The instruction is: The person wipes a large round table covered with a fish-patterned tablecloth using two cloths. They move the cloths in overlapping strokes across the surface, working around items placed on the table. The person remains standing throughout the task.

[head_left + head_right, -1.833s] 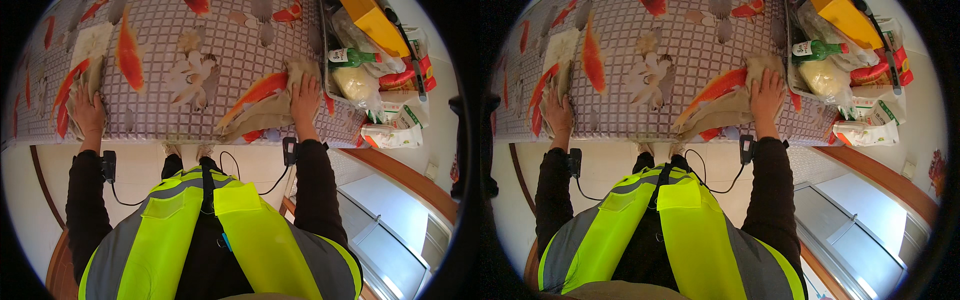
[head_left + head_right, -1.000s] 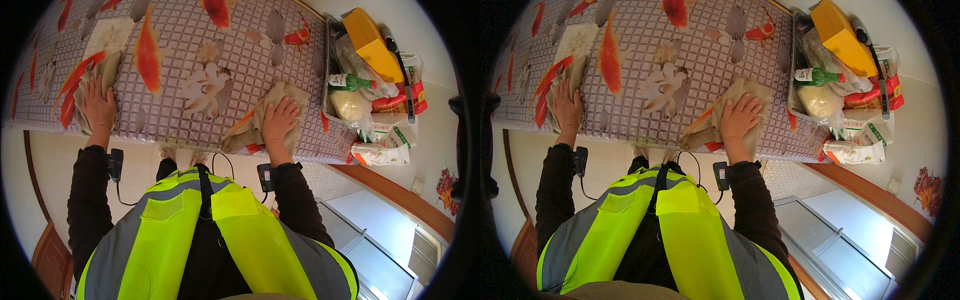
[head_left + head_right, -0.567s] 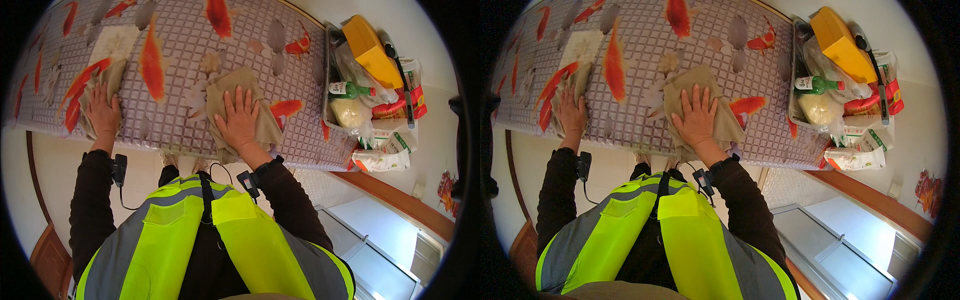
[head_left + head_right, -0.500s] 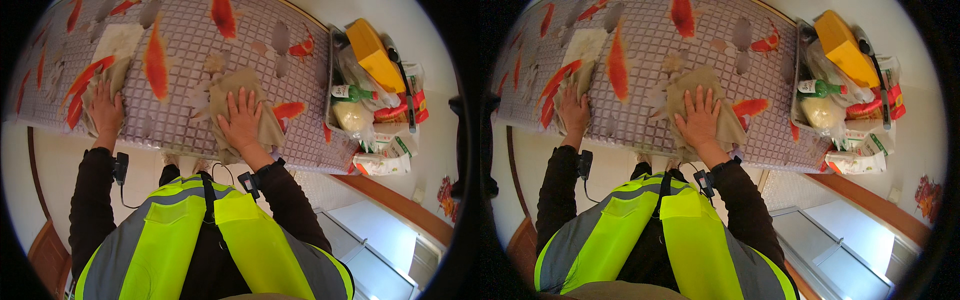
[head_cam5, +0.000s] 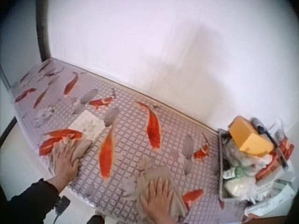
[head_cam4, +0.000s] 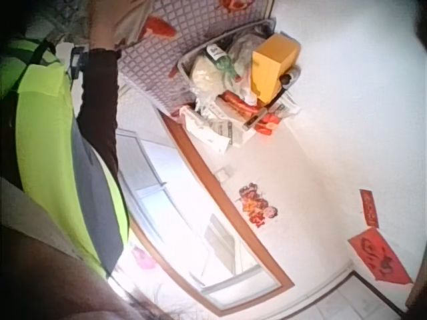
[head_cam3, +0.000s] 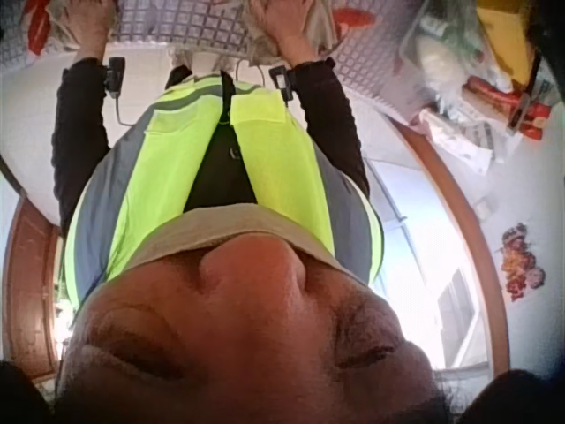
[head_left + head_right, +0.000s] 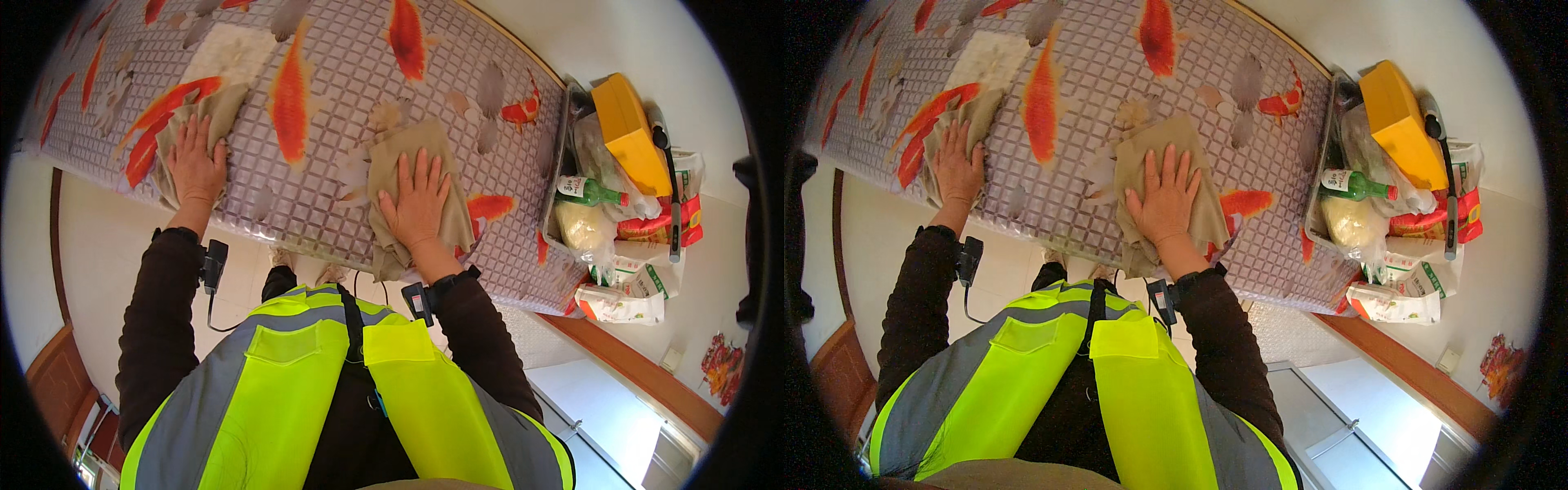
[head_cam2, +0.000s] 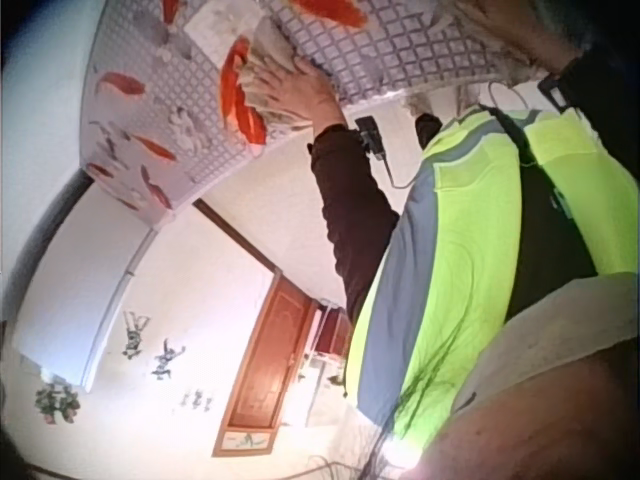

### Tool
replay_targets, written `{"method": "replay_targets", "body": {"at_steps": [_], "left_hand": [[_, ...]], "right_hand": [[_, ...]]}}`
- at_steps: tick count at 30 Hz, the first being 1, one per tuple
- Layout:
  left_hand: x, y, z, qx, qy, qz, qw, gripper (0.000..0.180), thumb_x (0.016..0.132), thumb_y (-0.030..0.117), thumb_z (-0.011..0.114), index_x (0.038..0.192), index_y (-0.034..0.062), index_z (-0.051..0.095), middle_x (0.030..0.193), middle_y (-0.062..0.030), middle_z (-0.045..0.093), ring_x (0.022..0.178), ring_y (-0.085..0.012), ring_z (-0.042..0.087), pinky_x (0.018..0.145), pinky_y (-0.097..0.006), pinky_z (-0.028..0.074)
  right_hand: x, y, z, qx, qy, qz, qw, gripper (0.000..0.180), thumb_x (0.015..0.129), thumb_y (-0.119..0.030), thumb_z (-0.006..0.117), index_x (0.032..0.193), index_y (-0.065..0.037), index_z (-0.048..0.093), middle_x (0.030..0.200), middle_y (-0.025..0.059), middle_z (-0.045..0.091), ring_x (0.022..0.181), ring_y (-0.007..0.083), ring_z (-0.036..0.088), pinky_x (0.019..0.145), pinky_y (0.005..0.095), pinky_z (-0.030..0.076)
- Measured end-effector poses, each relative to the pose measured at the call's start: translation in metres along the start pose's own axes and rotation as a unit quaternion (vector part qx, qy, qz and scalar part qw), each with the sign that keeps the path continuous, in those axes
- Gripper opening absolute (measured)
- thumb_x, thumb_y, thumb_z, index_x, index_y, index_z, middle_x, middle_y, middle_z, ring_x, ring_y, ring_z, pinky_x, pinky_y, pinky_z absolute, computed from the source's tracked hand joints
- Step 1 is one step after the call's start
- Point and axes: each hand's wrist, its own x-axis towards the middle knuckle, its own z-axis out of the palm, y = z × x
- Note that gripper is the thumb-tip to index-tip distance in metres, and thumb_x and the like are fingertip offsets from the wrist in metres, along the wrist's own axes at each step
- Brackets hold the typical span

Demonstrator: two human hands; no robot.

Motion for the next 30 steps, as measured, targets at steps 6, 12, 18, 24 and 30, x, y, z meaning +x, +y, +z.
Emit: {"method": "replay_targets", "body": {"at_steps": [6, 12, 18, 24, 30], "left_hand": [[0.0, 0.001, -0.005, -0.027, 0.001, 0.001, 1.0, 0.054, 0.09, 0.04, 0.049, 0.141, 0.0221, 0.042, 0.15, -0.0021, 0.035, 0.138, -0.0232, 0.03, 0.109, -0.048, 0.024], [-0.001, 0.003, -0.007, -0.019, -0.004, -0.005, 1.0, 0.054, 0.089, 0.039, 0.05, 0.141, 0.0225, 0.041, 0.15, -0.0026, 0.035, 0.138, -0.0235, 0.03, 0.109, -0.048, 0.023], [0.0, 0.005, -0.01, -0.029, -0.01, -0.013, 0.999, 0.056, 0.088, 0.041, 0.051, 0.14, 0.0229, 0.042, 0.15, -0.0015, 0.035, 0.138, -0.0228, 0.03, 0.11, -0.047, 0.023], [-0.001, 0.006, -0.012, -0.012, -0.031, -0.02, 0.999, 0.057, 0.089, 0.042, 0.049, 0.141, 0.0225, 0.041, 0.151, -0.001, 0.033, 0.139, -0.0218, 0.028, 0.111, -0.046, 0.021], [0.0, 0.006, -0.009, -0.015, -0.026, -0.014, 0.999, 0.057, 0.089, 0.042, 0.049, 0.141, 0.0221, 0.041, 0.15, -0.0017, 0.033, 0.139, -0.0221, 0.029, 0.11, -0.046, 0.021]], "right_hand": [[0.044, 0.01, 0.005, -0.017, 0.005, 0.005, 1.0, 0.073, 0.086, -0.049, 0.051, 0.147, -0.015, 0.03, 0.154, 0.0161, 0.02, 0.14, 0.0413, 0.016, 0.111, 0.0587, 0.01], [0.082, 0.019, 0.013, -0.032, 0.017, 0.013, 0.999, 0.072, 0.089, -0.053, 0.043, 0.148, -0.014, 0.028, 0.154, 0.0158, 0.021, 0.141, 0.0399, 0.015, 0.112, 0.0569, 0.01], [0.118, 0.027, 0.022, -0.047, 0.03, 0.028, 0.998, 0.073, 0.091, -0.055, 0.04, 0.148, -0.011, 0.027, 0.154, 0.0161, 0.02, 0.141, 0.0402, 0.015, 0.111, 0.0574, 0.011], [0.158, 0.025, 0.027, -0.065, 0.035, 0.084, 0.994, 0.073, 0.092, -0.057, 0.036, 0.148, -0.011, 0.026, 0.154, 0.0164, 0.02, 0.141, 0.0405, 0.016, 0.111, 0.0584, 0.011], [0.172, -0.005, 0.034, -0.057, 0.072, 0.179, 0.98, 0.069, 0.092, -0.056, 0.036, 0.146, -0.013, 0.034, 0.152, 0.0171, 0.026, 0.141, 0.0399, 0.018, 0.11, 0.0608, 0.011]]}}
